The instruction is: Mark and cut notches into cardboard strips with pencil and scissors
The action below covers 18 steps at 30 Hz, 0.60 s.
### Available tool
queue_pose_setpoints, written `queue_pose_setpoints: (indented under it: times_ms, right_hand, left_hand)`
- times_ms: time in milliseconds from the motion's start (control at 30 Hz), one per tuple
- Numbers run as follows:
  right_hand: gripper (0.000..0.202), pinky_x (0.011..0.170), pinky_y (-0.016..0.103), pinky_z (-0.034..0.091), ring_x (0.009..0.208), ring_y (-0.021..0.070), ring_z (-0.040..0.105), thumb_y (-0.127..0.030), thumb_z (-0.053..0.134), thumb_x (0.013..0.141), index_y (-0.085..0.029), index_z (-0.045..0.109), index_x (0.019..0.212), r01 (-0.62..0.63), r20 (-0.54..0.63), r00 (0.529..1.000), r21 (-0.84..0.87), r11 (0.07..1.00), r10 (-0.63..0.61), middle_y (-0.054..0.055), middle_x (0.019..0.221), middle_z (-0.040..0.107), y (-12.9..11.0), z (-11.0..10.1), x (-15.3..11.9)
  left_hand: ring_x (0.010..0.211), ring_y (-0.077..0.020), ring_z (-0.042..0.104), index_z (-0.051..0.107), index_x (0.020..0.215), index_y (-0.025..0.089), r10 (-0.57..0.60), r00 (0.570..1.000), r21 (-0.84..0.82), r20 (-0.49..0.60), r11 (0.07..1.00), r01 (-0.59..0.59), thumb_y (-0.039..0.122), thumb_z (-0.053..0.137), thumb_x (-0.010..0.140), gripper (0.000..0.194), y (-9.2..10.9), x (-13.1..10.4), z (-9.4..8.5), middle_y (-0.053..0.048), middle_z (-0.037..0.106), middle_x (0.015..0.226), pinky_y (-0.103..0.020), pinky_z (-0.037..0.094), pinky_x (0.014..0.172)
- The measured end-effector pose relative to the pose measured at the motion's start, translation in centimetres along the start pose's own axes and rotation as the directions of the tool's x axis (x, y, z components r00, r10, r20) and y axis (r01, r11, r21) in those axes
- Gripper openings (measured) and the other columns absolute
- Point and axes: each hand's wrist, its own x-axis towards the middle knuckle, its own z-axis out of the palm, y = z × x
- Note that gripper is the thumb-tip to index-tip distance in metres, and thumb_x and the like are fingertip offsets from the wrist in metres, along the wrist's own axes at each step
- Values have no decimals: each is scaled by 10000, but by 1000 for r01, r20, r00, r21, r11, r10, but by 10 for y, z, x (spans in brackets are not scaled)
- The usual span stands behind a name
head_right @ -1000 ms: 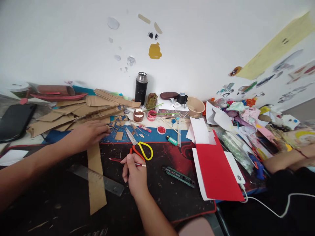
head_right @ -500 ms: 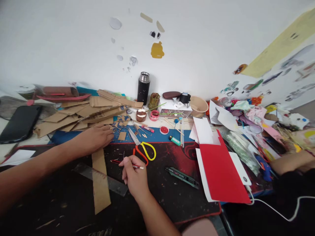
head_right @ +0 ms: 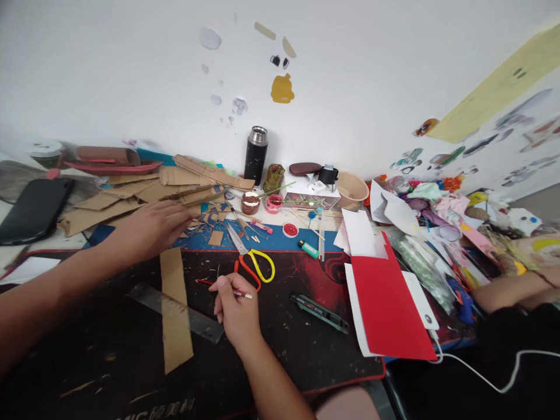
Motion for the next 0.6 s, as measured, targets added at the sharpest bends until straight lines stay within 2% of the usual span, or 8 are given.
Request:
queue_pose_setpoints:
  times_ms: [67,133,167,233,267,333,467,600]
  right_hand:
    - [689,412,213,296,368,83,377,-882,716,937,-199,702,844,4,-20,1000,6,1000,-4,-73,484,521,-1,-1,0]
    - [678,410,212,291,368,82,377,-868,710,952,-198,704,847,9,-41,999,12,1000,-8,-71,486,524,-2,-2,0]
    - [672,411,211,289,370,82,376,-860,709,960,-198,704,847,11,-47,999,14,1000,-10,-72,485,522,-2,-3,0]
    - [662,415,209,290,377,81,375,-846,711,971,-196,706,847,9,-47,999,10,1000,-9,-73,486,516,-2,-2,0]
    - [658,418,208,293,381,81,377,-840,718,971,-194,709,846,7,-42,999,2,1000,-7,-74,486,512,-1,-2,0]
    - [651,419,206,293,384,79,375,-829,734,968,-191,714,840,10,-45,999,-18,1000,-10,-76,485,503,2,0,-1]
    - [649,410,207,281,376,79,367,-828,737,965,-195,711,826,23,-90,996,-36,999,-26,-75,483,503,4,0,-3]
    - [660,408,212,286,376,87,394,-840,748,949,-192,712,826,25,-108,994,-52,998,-30,-63,489,528,1,-1,-3]
  left_hand:
    - [1009,-295,731,784,1137,178,-25,1000,-4,-4,1000,25,375,419,1204,420,17,-27,-9,-100,814,1076,-477,573,982]
    - [1015,-263,742,781,1107,185,-56,998,-62,3,996,56,358,461,1205,377,39,-58,-11,-70,816,1074,-435,585,988]
    - [1016,-246,752,786,1129,203,-28,1000,-100,5,995,28,340,497,1195,327,51,-73,-9,-53,824,1082,-415,591,995]
    - [1181,-261,759,761,1379,268,102,994,-191,31,977,-94,361,627,1139,290,74,-97,0,-56,832,1304,-421,593,1057]
    - [1318,-297,723,694,1523,299,127,990,-203,69,973,-111,377,689,1099,431,84,-106,6,-75,780,1475,-456,585,1102]
    - [1461,-336,650,634,1604,319,139,985,-218,106,969,-113,369,766,1039,583,97,-118,17,-84,693,1628,-499,563,1171]
    - [1495,-305,631,752,1418,298,164,984,-280,76,950,-137,290,768,1032,386,99,-132,25,-78,722,1585,-479,514,1262]
    - [1462,-269,659,761,1369,312,227,967,-383,116,908,-168,263,776,1021,352,86,-141,10,-52,780,1475,-445,499,1296]
